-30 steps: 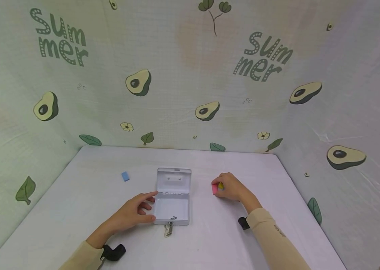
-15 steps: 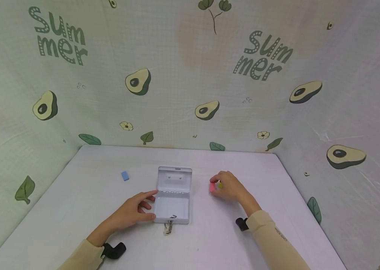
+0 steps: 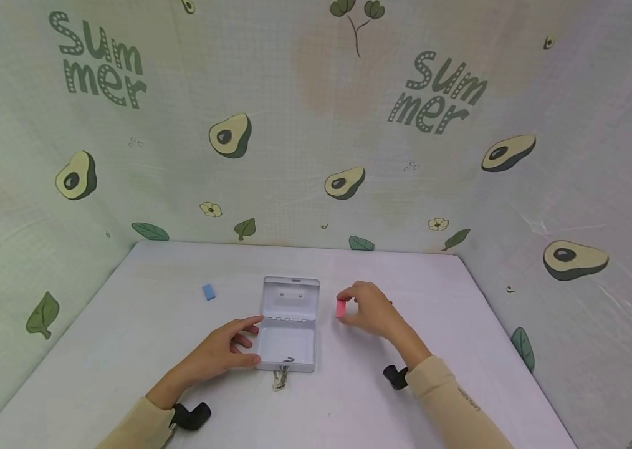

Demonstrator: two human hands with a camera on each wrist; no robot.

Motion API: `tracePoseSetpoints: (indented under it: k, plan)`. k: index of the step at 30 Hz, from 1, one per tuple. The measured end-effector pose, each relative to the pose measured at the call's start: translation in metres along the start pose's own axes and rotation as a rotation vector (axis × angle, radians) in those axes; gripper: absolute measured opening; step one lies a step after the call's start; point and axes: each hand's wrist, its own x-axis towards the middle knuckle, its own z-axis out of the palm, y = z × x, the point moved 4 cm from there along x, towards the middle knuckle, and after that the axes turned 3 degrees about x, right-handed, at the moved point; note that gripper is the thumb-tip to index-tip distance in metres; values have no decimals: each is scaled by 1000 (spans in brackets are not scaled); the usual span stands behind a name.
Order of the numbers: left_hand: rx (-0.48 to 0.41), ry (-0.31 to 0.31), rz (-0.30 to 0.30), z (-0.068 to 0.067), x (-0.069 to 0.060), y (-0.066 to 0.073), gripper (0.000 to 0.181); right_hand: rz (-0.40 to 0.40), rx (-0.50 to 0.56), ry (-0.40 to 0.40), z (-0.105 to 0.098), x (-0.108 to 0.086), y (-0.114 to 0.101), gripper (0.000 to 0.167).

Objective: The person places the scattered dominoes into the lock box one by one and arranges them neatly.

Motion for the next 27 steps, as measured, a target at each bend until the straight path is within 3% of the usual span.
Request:
tracePoseSetpoints:
  k: [16, 20, 27]
  plan:
    - [-6, 28, 5, 2, 0, 2, 83, -85, 40, -13, 21, 6, -52, 35]
    - [-2, 30, -24, 3, 0, 2, 83, -74, 54, -25, 32, 9, -60, 35]
    - [-18, 11, -5, 1, 0, 3, 82, -61, 99, -47, 49, 12, -73, 36]
